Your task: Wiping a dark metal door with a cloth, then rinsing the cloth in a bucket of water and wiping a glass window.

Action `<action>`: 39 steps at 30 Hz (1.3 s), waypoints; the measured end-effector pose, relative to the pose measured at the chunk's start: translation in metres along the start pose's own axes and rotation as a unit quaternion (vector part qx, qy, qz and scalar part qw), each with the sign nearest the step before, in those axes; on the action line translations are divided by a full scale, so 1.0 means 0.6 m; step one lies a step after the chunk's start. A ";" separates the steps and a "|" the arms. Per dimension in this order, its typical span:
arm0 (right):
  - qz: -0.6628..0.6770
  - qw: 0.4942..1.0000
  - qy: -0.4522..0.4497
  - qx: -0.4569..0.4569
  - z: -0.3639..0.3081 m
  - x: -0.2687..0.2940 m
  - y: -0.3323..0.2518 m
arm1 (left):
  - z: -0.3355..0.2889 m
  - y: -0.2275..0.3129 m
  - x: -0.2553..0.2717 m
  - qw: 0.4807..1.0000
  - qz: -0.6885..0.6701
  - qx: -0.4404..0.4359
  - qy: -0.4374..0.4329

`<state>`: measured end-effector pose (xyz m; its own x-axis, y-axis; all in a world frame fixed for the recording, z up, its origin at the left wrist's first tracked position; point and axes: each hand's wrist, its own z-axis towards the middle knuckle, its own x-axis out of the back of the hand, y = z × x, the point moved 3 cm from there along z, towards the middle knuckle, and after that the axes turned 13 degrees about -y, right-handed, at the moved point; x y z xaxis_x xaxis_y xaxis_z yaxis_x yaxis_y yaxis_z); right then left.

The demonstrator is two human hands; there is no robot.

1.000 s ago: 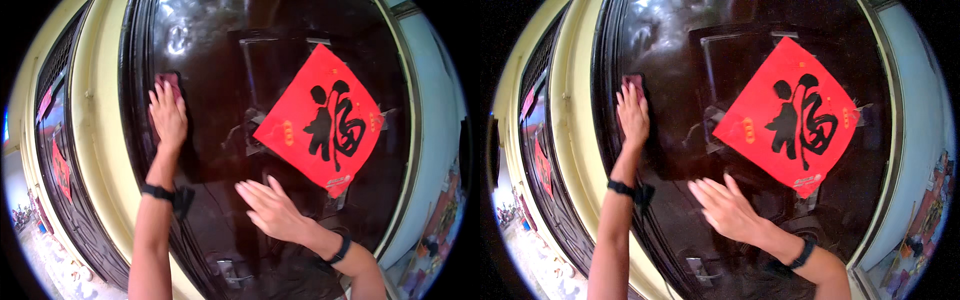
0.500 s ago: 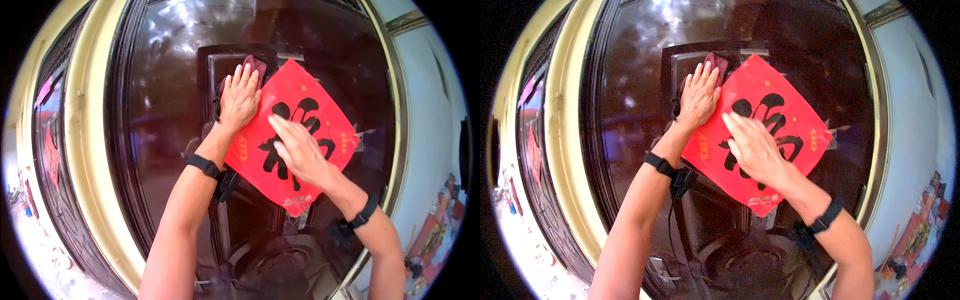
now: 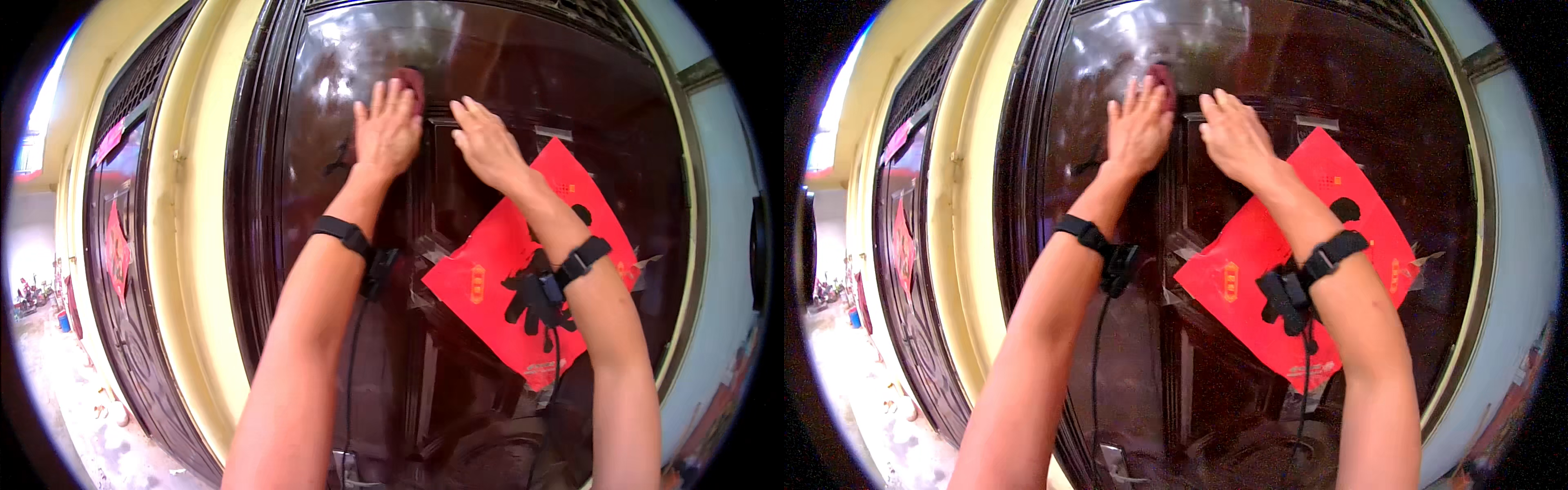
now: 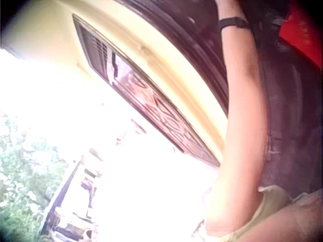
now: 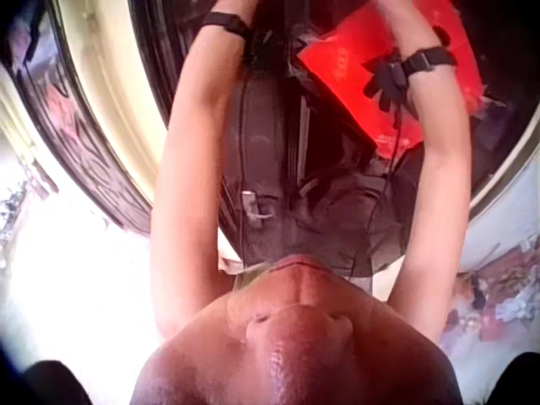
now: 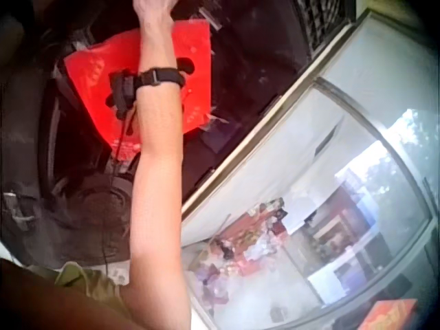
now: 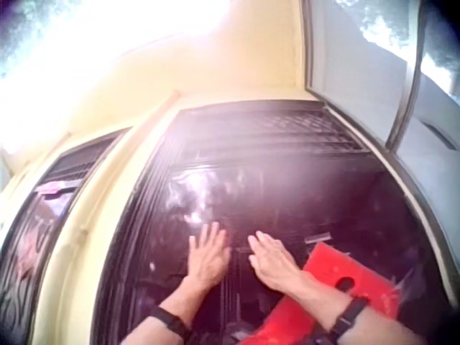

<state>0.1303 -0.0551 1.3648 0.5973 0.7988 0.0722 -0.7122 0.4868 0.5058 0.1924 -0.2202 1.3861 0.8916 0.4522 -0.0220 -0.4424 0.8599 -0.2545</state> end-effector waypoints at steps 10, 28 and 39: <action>-0.005 0.993 -0.119 0.015 0.103 -0.108 -0.142 | 0.003 -0.241 0.016 0.978 0.075 0.193 0.001; -0.034 0.994 0.107 -0.015 -0.056 0.031 0.047 | -0.018 0.177 0.011 0.986 -0.060 -0.152 0.039; 0.027 0.998 0.017 0.053 -0.080 0.031 -0.063 | -0.064 0.062 0.007 0.999 -0.018 0.032 -0.034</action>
<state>0.1507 -0.0419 1.3061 0.5444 0.8355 0.0741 -0.6989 0.4030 0.5908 0.1835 -0.1956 1.3394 0.8995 0.4338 0.0523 -0.4174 0.8885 -0.1908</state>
